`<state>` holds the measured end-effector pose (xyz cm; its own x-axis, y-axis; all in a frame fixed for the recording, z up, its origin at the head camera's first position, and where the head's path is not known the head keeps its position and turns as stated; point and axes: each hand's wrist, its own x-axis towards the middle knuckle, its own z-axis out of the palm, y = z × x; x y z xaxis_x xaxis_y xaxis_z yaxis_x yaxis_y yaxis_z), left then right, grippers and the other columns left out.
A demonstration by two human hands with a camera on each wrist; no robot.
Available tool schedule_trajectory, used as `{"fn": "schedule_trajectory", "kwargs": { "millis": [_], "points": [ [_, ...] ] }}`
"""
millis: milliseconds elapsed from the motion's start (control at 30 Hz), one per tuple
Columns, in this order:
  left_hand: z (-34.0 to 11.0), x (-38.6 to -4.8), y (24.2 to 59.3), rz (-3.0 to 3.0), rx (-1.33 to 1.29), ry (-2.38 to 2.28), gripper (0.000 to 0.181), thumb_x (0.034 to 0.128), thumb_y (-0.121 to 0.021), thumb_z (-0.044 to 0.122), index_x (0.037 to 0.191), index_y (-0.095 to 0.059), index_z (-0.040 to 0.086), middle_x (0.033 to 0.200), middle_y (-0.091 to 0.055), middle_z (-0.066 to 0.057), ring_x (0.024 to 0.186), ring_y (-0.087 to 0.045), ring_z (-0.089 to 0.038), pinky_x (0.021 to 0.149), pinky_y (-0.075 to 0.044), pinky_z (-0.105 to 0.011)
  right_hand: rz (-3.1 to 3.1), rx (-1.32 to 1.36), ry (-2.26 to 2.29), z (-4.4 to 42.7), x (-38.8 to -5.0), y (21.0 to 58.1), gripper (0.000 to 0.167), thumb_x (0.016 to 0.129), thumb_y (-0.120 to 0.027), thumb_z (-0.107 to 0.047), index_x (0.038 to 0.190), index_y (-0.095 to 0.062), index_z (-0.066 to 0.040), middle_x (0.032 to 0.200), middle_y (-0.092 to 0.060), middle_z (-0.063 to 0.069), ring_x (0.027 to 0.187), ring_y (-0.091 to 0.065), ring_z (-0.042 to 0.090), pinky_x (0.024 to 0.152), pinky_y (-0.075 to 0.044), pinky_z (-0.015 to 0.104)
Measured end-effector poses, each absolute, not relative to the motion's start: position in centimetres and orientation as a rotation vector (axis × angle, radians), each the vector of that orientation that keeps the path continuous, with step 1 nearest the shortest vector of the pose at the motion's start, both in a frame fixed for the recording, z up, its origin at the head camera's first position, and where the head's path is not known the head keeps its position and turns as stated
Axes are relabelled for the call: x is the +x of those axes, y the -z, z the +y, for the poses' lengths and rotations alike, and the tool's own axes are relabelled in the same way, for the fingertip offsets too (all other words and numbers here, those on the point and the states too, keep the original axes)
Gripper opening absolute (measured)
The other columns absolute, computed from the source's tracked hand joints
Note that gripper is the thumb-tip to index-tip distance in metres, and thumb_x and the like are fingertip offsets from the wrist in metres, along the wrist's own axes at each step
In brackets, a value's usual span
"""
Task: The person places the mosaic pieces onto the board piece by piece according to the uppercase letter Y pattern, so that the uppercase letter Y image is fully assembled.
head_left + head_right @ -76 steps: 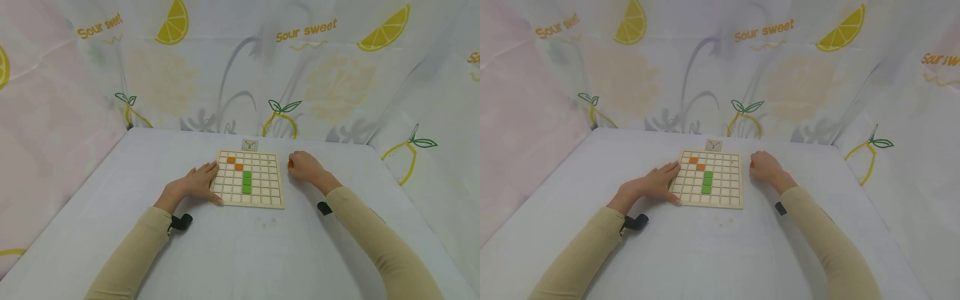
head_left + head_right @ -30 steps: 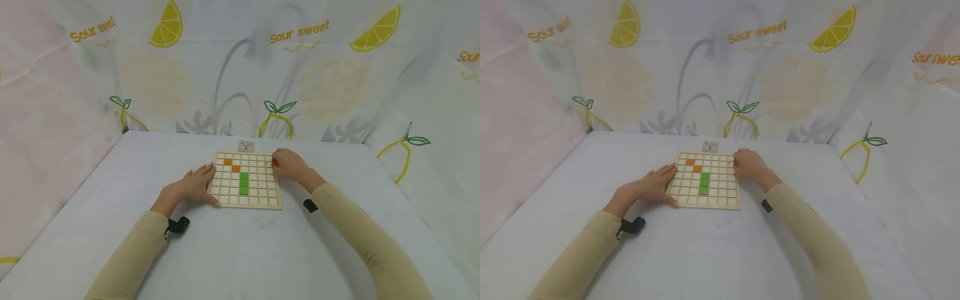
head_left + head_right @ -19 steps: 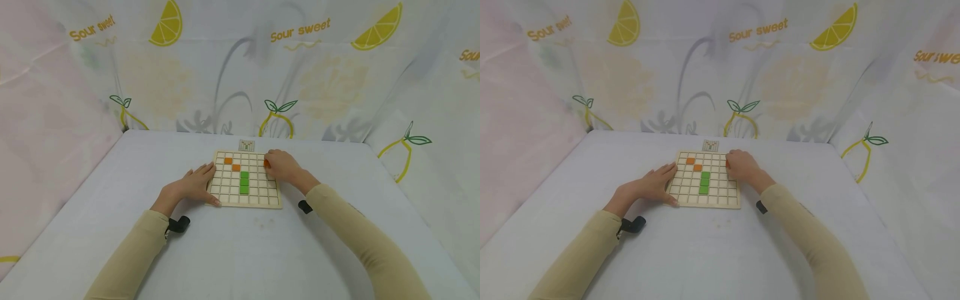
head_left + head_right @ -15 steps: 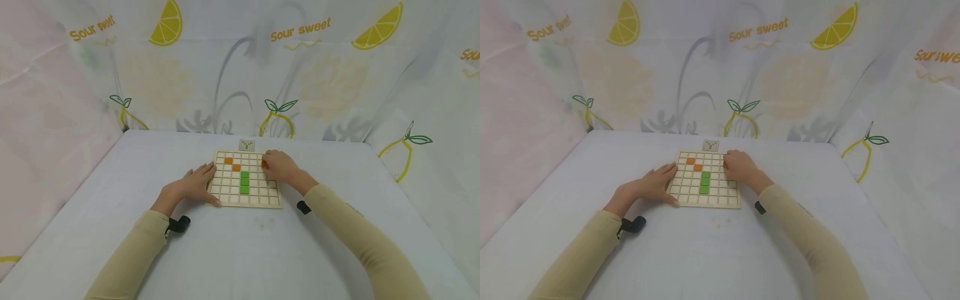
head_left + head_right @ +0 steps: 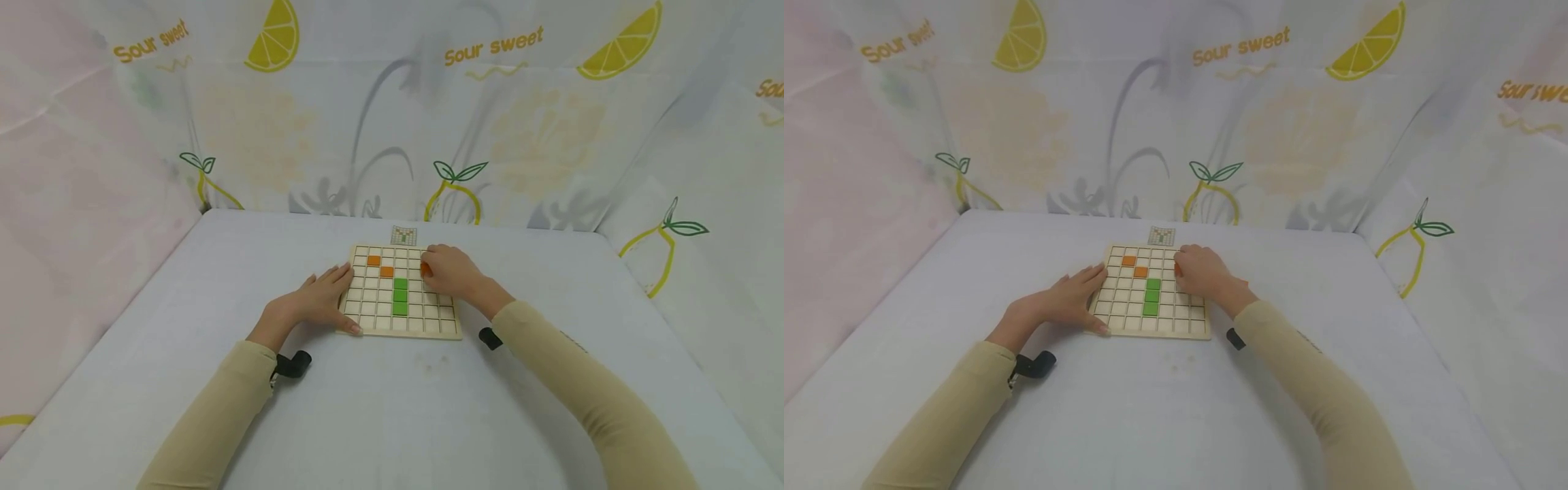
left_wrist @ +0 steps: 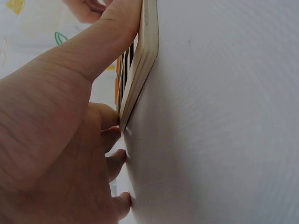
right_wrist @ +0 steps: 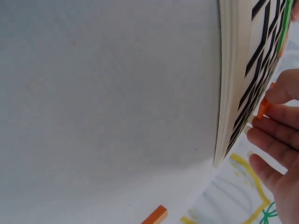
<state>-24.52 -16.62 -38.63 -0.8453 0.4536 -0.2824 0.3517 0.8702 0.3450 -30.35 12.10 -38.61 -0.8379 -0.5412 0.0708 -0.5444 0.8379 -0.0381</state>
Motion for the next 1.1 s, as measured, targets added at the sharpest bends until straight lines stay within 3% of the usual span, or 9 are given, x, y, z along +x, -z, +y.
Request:
{"fn": "schedule_trajectory", "kwargs": {
  "millis": [367, 1100],
  "points": [
    [-16.5, -24.6, 38.7, 2.682, 0.607, -0.399, 0.126, 0.0749, -0.076, 0.066, 0.160, -0.006, 0.003, 0.169, 0.000, -0.013, 0.156, -0.002, -0.038, 0.121, -0.007, -0.067, -2.971, 0.884, -0.075, 11.5, -30.1, 38.6, 0.023, 0.091, -0.062, -0.016, 0.110, -0.068, -0.006, 0.108, -0.066, 0.008, 0.095, -0.060, 0.024, 0.089, -0.053, 0.041],
    [-16.6, -24.7, 38.9, 2.684, 0.595, -0.402, 0.127, 0.0737, -0.077, 0.066, 0.160, -0.006, 0.004, 0.169, 0.001, -0.012, 0.156, -0.001, -0.036, 0.121, -0.006, -0.066, -2.956, 0.902, -0.062, 10.5, -30.1, 39.0, 0.022, 0.092, -0.062, -0.016, 0.110, -0.070, -0.007, 0.104, -0.065, 0.006, 0.094, -0.059, 0.023, 0.086, -0.052, 0.040]
  ]
}}
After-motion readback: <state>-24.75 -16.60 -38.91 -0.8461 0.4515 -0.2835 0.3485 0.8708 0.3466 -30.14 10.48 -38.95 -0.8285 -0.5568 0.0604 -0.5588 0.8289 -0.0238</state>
